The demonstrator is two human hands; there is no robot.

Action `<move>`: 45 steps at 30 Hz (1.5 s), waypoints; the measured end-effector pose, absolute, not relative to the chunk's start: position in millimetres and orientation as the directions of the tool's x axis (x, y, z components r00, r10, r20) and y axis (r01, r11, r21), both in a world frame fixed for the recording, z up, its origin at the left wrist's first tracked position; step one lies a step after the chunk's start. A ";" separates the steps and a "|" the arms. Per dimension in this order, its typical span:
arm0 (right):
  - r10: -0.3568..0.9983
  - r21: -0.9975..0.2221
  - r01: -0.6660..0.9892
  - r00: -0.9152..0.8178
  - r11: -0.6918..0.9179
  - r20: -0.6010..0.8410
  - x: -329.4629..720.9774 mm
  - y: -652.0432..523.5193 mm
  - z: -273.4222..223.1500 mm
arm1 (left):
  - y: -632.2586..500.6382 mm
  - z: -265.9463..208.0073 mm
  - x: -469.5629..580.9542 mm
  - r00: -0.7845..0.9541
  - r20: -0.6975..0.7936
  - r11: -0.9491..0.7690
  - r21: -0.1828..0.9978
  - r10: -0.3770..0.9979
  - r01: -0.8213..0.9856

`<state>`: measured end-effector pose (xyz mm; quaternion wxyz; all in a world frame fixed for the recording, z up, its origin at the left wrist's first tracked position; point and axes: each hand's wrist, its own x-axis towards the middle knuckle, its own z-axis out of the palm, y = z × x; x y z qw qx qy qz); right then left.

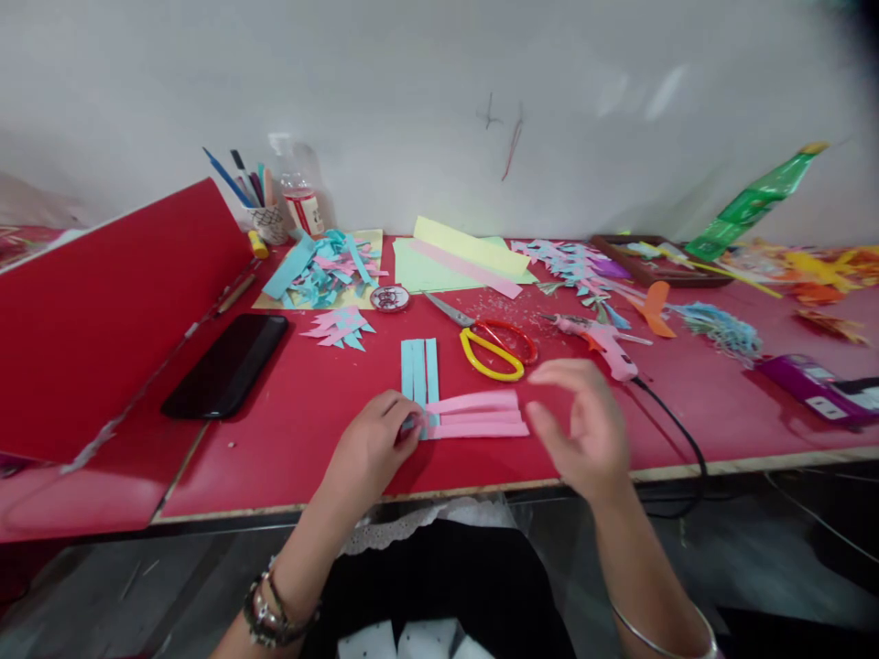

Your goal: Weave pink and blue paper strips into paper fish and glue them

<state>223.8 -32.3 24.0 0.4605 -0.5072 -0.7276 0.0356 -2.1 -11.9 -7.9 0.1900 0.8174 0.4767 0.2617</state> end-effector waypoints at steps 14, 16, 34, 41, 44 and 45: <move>0.883 -0.467 0.749 -0.411 0.469 0.227 180.8 -22.7 5.2 | -14.0 -8.4 -11.5 0.392 0.307 -0.494 0.432 0.867 0.754; 0.876 -0.492 0.726 -0.427 0.481 0.226 181.3 -21.9 5.6 | -13.9 -9.7 -11.8 0.399 0.300 -0.497 0.446 0.867 0.745; 0.871 -0.533 0.694 -0.443 0.483 0.212 183.6 -18.0 2.3 | -9.7 -5.3 -19.1 0.426 0.175 -0.438 0.608 0.888 0.662; 0.862 -0.520 0.692 -0.453 0.501 0.227 183.7 -18.0 1.5 | -5.6 2.3 -31.0 0.449 0.104 -0.401 0.656 0.887 0.640; 0.865 -0.526 0.691 -0.446 0.496 0.231 184.0 -18.4 0.9 | -7.4 -0.6 -30.4 0.469 0.130 -0.445 0.601 0.874 0.664; 0.867 -0.531 0.689 -0.440 0.493 0.235 184.2 -18.5 0.7 | -8.1 -1.4 -29.6 0.478 0.144 -0.465 0.582 0.867 0.667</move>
